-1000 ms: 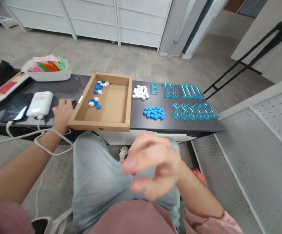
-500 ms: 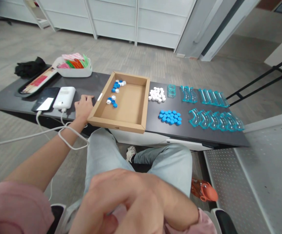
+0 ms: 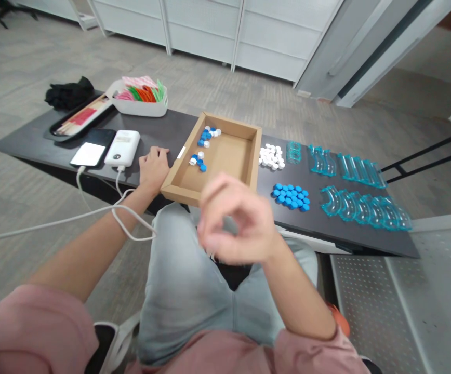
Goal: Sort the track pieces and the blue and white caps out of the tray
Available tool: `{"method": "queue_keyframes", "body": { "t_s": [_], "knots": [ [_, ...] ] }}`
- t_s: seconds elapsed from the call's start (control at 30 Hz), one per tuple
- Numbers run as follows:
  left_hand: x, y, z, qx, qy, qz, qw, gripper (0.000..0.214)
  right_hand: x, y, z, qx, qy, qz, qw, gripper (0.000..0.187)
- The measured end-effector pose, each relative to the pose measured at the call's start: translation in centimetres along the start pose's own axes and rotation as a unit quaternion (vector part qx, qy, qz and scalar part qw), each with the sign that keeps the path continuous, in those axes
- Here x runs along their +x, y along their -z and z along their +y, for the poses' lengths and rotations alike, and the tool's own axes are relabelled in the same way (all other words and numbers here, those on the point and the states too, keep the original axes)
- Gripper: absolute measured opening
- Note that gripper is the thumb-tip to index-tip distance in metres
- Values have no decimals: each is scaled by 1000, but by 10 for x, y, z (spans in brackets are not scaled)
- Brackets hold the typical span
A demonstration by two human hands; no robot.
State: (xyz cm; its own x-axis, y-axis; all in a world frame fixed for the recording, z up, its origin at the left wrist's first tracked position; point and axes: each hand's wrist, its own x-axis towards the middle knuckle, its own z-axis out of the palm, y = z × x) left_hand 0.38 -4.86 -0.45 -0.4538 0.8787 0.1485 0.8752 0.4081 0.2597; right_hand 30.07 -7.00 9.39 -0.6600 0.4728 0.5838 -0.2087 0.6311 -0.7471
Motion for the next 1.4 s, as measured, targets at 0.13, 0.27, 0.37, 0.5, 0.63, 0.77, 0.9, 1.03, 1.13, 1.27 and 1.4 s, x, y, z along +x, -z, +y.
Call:
{"method": "queue_keyframes", "body": {
  "t_s": [0.13, 0.27, 0.37, 0.5, 0.63, 0.77, 0.9, 1.03, 1.13, 1.27, 1.4],
  "knots": [
    [1, -2, -2, -5, -5, 2, 1000, 57, 62, 20, 93, -191, -120, -62, 972, 24],
    [1, -4, -3, -13, -7, 9, 1000, 57, 89, 11, 161, -338, -231, -160, 898, 21],
    [0, -3, -3, -15, -7, 5, 1000, 60, 92, -4, 176, -361, -225, -203, 882, 12],
    [-2, 4, 1, -11, 4, -13, 1000, 66, 91, -8, 169, -359, -186, -225, 886, 16],
    [-3, 10, 4, -4, 10, -32, 999, 69, 71, 25, 139, -332, -167, -166, 913, 18],
    [-2, 10, 4, 12, 14, -36, 999, 68, 13, 95, 91, -334, -198, -56, 920, 19],
    [0, 8, 3, 19, 21, -39, 999, 68, -76, 164, 51, -387, -270, 60, 879, 24],
    [3, 7, 3, 24, 32, -46, 998, 69, -154, 192, 43, -392, -330, 82, 854, 26],
    [4, 6, 2, 29, 32, -50, 998, 68, -184, 189, 51, -394, -301, 80, 865, 19],
    [5, 6, 1, 31, 28, -49, 998, 66, -189, 179, 60, -413, -304, 100, 852, 23],
    [5, 7, 2, 38, 33, -53, 997, 66, -186, 178, 58, -402, -303, 123, 855, 29]
  ]
}}
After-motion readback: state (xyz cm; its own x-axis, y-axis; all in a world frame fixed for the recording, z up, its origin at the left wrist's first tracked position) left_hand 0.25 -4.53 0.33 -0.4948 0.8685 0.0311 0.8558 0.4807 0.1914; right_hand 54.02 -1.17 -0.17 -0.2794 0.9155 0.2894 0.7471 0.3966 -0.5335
